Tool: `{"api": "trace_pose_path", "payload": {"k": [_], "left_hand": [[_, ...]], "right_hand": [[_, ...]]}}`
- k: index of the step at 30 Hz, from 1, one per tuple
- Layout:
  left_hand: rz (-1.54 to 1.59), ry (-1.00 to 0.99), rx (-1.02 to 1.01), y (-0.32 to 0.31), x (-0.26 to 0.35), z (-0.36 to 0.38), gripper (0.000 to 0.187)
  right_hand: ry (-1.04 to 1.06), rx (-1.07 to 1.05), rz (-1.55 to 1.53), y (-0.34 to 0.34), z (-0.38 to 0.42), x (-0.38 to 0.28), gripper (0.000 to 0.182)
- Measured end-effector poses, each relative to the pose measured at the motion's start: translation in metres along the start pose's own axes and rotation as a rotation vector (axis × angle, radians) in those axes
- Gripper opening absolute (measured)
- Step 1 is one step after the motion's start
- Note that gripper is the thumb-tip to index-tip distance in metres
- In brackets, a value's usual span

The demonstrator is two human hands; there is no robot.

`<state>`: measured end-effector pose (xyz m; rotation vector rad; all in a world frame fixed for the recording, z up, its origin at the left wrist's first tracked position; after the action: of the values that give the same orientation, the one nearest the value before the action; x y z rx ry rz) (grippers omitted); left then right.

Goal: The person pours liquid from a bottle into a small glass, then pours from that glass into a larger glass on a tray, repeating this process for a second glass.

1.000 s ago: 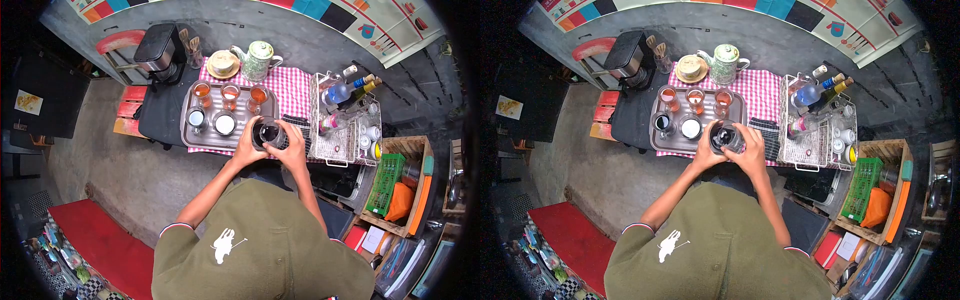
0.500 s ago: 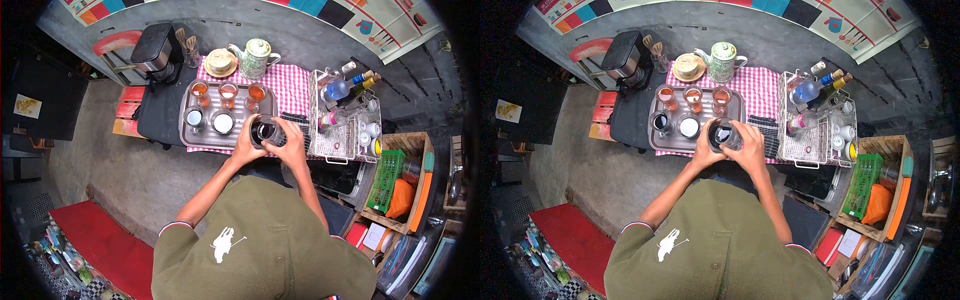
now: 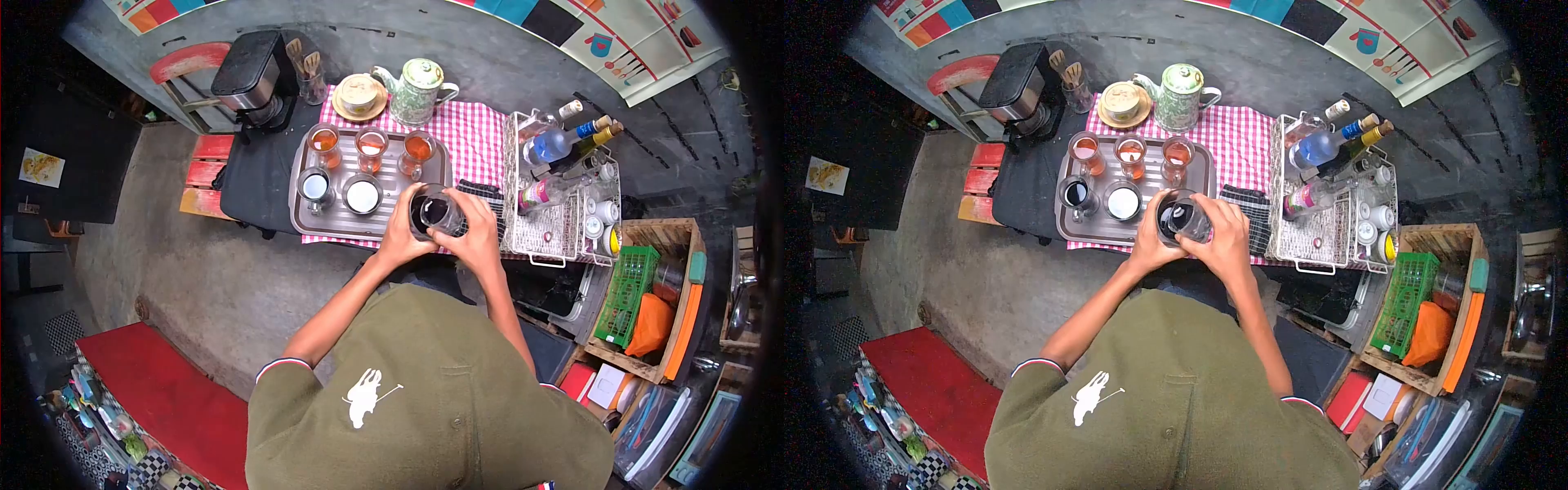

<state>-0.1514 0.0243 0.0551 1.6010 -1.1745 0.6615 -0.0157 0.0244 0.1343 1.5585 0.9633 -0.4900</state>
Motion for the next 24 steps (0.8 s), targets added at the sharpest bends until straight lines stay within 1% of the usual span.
{"api": "trace_pose_path", "payload": {"k": [24], "left_hand": [[-0.008,-0.006,0.038,0.0031,-0.0073,0.007,0.107]], "right_hand": [[-0.059,-0.075,0.038,-0.0082,-0.0034,-0.0095,0.067]]}}
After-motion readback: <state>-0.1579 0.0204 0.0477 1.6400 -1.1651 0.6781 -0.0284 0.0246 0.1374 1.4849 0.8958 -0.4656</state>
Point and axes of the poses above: each hand's wrist, its own z-axis away from the middle knuckle, its own y-axis out of the back of the hand, x = y × z, the point moved 9 cm from there along -z, towards the middle knuckle, and after that the axes turned 13 degrees about -z, right-handed, at the moved point
